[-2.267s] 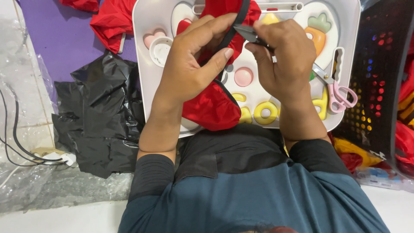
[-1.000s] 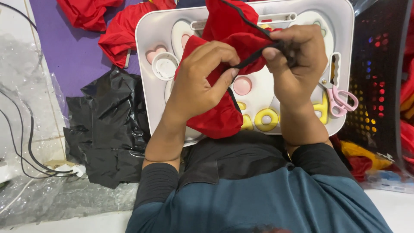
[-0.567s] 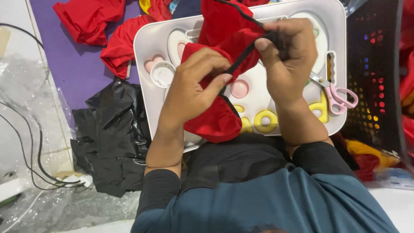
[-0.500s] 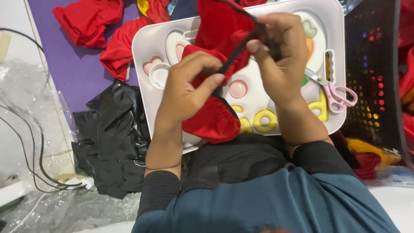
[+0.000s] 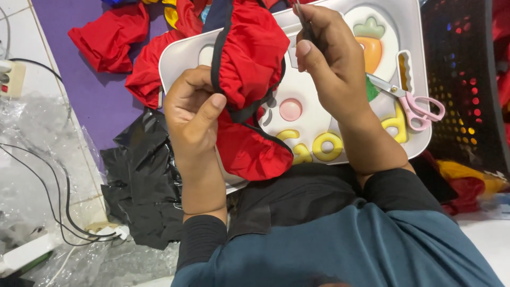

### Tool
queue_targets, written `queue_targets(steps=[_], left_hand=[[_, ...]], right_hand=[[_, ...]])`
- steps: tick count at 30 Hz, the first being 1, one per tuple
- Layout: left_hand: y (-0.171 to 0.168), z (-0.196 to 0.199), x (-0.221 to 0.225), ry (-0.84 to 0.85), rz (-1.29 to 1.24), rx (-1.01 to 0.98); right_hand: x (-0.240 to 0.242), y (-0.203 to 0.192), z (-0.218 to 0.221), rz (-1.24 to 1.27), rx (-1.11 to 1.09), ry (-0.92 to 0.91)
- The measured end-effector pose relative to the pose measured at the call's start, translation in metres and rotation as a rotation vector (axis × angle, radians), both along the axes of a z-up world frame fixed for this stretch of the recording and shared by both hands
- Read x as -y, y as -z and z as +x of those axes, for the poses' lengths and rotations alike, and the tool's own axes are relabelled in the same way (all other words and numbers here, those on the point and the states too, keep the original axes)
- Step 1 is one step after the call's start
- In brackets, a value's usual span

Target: Trimming loose threads from a red garment using scissors on a work tray.

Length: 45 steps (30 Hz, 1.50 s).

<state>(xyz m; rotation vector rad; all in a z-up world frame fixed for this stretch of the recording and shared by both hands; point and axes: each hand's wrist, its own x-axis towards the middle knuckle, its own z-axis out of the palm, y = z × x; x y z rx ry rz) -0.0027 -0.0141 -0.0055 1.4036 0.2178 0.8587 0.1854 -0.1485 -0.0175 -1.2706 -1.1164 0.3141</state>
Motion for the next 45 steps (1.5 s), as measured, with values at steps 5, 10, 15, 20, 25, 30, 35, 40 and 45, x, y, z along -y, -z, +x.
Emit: queue_targets(steps=[5,10,15,20,25,30,35,40,45], left_hand=[[0.006,-0.002,-0.004,-0.035,0.014,0.033],[0.000,-0.001,-0.003,-0.043,0.054,0.031],[-0.012,0.000,0.005,-0.164,0.267,-0.135],[-0.011,0.004,0.006,-0.211,0.322,-0.131],[-0.009,0.006,0.005,-0.194,0.254,-0.104],[-0.006,0.008,0.007,-0.108,0.159,-0.083],[-0.013,0.012,0.015,-0.071,0.185,-0.115],[-0.016,0.009,0.013,-0.073,0.304,-0.146],[-0.013,0.009,0.012,-0.108,0.379,-0.188]], right_hand=[[0.000,-0.001,0.003,0.003,-0.070,-0.032],[-0.001,-0.001,0.006,-0.005,-0.066,-0.006],[0.000,-0.001,0.009,-0.051,-0.127,0.016],[0.002,-0.005,0.004,-0.098,-0.176,-0.012],[0.002,-0.009,0.001,-0.112,-0.137,-0.038],[0.003,-0.009,-0.005,-0.037,0.142,-0.158],[0.004,-0.015,-0.018,-0.098,0.366,-0.154],[0.004,-0.009,-0.019,-0.099,0.469,-0.104],[0.009,-0.001,-0.019,-0.150,0.454,-0.073]])
